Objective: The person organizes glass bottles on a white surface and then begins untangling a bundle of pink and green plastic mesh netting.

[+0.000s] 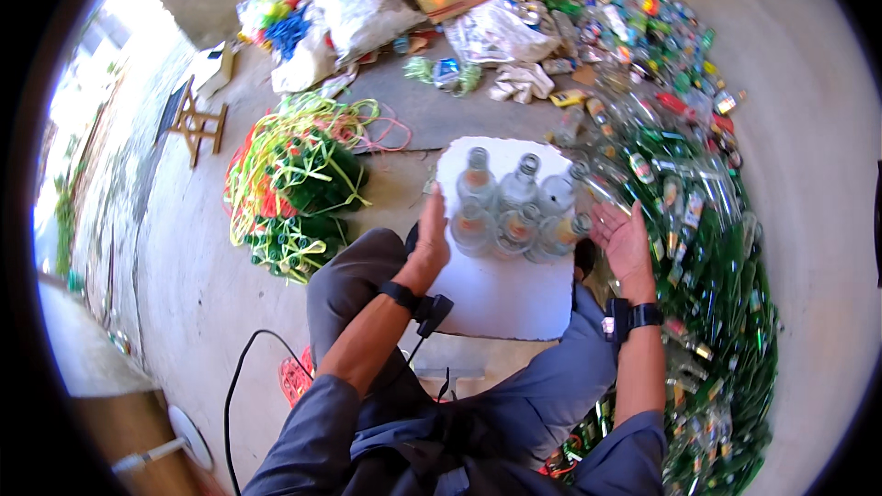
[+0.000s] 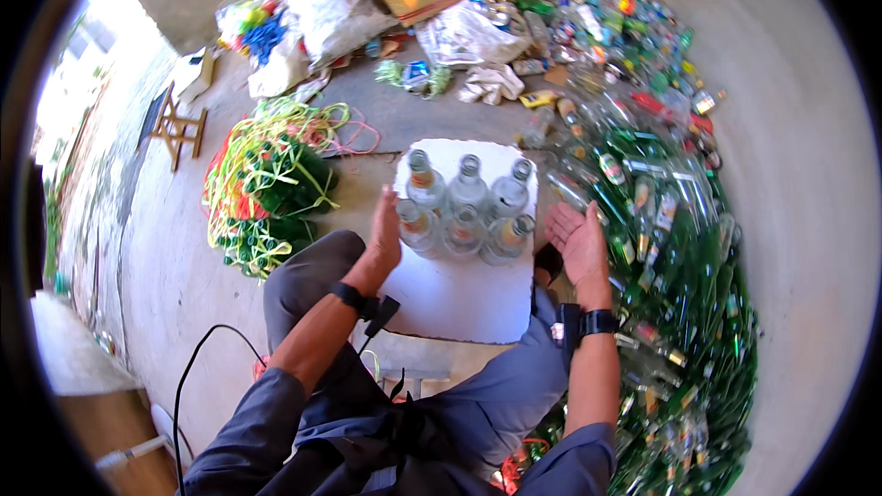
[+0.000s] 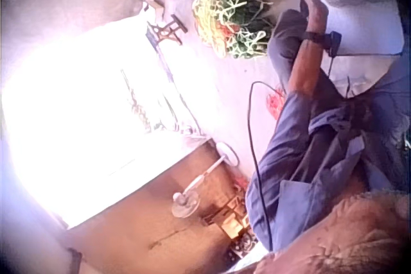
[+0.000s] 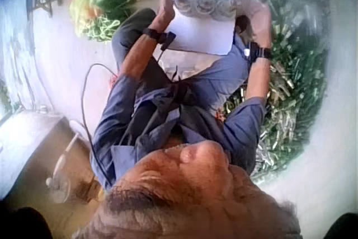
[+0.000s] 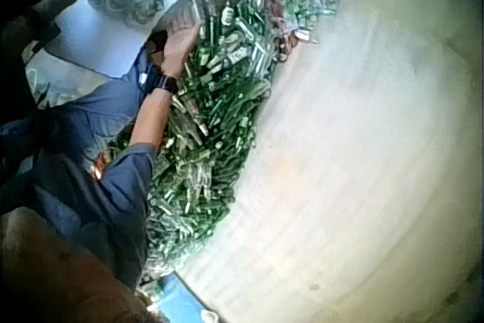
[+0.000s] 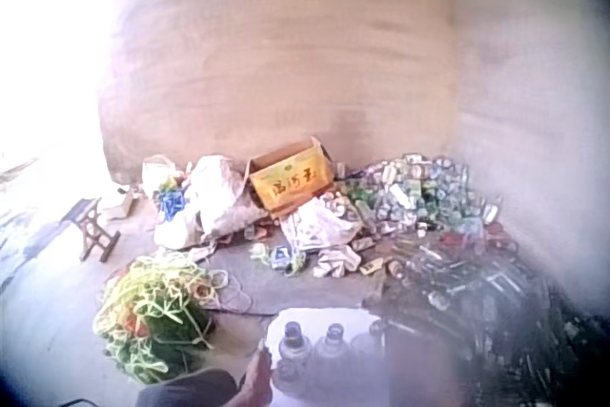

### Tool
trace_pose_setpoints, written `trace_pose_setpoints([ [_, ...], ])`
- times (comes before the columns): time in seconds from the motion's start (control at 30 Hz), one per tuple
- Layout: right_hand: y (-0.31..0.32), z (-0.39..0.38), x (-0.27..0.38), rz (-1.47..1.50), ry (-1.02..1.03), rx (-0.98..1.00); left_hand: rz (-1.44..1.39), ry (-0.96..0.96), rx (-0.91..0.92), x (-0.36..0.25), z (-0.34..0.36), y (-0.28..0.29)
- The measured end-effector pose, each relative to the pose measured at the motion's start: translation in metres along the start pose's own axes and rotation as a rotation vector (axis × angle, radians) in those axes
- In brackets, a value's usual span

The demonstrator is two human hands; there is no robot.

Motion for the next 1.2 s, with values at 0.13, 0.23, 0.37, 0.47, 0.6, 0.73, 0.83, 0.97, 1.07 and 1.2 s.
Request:
trace_pose_setpoints([
  [0.13, 0.080, -0.051, 0.022, 0.036, 0.052, -0.121, 0.007, 0.021, -0.254, -0.059, -0.025, -0.015],
  [0.23, 0.155, -0.085, -0.008, 0.061, 0.034, -0.318, -0.015, 0.018, -0.080, -0.100, -0.030, -0.017],
  [0.37, 0.239, -0.138, -0.110, 0.002, -0.077, -0.550, 0.209, -0.056, 0.112, -0.163, -0.063, -0.035],
  [0.47, 0.288, -0.181, -0.204, 0.099, -0.140, -0.691, 0.426, -0.067, 0.102, -0.189, -0.088, -0.042],
  [0.6, 0.324, -0.219, -0.307, -0.048, -0.337, -0.780, 0.658, 0.047, 0.020, -0.179, -0.091, 0.007],
  [0.73, 0.286, -0.229, -0.301, 0.110, -0.326, -0.927, 0.500, 0.073, -0.053, -0.184, -0.077, 0.037],
  [0.83, 0.277, -0.211, -0.291, 0.312, -0.203, -0.936, 0.478, 0.113, -0.098, -0.183, -0.072, 0.043],
  [0.97, 0.290, -0.175, -0.279, 0.343, -0.126, -1.006, 0.589, 0.131, -0.096, -0.178, -0.071, 0.039],
  [1.07, 0.289, -0.153, -0.262, 0.330, -0.080, -1.063, 0.588, 0.155, -0.089, -0.176, -0.076, 0.026],
  [1.2, 0.304, -0.135, -0.255, 0.280, -0.025, -1.159, 0.601, 0.158, -0.131, -0.177, -0.077, 0.020],
])
Point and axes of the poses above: each hand's wrist, its own z-axis towards the middle knuckle, its own y-axis out of the back of the hand, x = y × z, the point moved 6 cm from there along z, towards the middle knuckle, and after that the axes turned 2 degrees about y, right-handed, at the moved point
